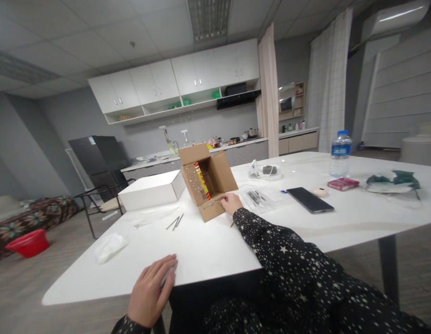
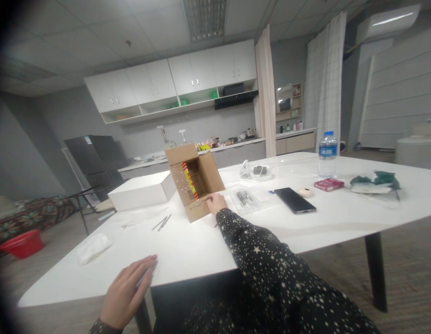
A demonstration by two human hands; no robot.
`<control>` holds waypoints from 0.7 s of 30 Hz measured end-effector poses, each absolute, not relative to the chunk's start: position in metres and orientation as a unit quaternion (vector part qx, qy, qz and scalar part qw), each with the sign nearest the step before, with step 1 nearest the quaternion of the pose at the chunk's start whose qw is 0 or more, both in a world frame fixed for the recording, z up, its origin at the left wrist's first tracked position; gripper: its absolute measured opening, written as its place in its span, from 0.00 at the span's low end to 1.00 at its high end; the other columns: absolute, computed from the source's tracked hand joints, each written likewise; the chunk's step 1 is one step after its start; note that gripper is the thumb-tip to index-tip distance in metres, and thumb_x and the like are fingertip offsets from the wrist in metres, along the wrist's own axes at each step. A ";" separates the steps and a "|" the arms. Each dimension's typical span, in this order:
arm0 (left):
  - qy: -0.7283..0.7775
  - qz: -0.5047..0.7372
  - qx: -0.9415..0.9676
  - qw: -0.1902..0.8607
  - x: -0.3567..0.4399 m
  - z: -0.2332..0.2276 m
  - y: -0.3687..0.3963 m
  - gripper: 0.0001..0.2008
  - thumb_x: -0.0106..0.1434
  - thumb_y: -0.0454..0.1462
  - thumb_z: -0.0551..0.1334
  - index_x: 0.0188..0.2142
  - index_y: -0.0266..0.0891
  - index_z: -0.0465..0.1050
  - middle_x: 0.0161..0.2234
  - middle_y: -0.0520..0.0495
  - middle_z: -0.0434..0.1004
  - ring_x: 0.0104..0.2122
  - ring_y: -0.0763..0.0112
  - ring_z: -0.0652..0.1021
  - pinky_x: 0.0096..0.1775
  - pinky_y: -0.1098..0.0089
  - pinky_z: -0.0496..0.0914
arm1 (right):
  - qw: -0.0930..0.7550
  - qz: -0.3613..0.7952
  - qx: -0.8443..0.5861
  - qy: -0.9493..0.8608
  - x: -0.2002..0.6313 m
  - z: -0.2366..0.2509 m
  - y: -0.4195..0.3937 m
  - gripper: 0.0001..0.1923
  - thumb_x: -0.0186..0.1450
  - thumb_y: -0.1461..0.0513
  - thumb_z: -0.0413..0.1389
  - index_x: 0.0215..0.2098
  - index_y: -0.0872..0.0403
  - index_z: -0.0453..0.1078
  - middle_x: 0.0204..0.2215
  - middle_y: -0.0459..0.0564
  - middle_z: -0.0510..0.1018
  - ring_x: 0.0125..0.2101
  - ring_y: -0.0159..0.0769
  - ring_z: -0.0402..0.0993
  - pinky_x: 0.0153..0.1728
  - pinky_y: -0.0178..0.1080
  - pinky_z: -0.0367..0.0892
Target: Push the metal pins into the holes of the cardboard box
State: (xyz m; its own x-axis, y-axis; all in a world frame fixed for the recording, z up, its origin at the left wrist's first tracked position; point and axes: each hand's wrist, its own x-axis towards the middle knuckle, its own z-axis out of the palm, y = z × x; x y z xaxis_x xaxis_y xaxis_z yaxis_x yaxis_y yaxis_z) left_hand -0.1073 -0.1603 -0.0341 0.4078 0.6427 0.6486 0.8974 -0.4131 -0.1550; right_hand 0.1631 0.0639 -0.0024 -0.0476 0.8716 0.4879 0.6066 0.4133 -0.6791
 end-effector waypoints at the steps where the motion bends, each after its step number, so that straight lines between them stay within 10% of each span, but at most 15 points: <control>1: -0.480 -0.256 -0.801 0.250 -0.107 -0.034 -0.160 0.14 0.64 0.40 0.55 0.47 0.43 0.71 0.47 0.49 0.77 0.45 0.67 0.76 0.43 0.70 0.71 | 0.451 0.146 -0.514 -0.715 0.163 -0.002 0.063 0.13 0.58 0.66 0.52 0.37 0.54 0.78 0.36 0.50 0.80 0.38 0.36 0.74 0.45 0.35 0.66; 21: -0.476 -0.259 -0.799 0.258 -0.107 -0.033 -0.161 0.14 0.64 0.40 0.55 0.47 0.43 0.71 0.46 0.49 0.77 0.45 0.68 0.76 0.44 0.70 0.71 | 0.486 0.253 -0.412 -0.729 0.149 -0.013 0.069 0.10 0.60 0.63 0.55 0.39 0.55 0.75 0.34 0.49 0.80 0.34 0.33 0.76 0.41 0.35 0.69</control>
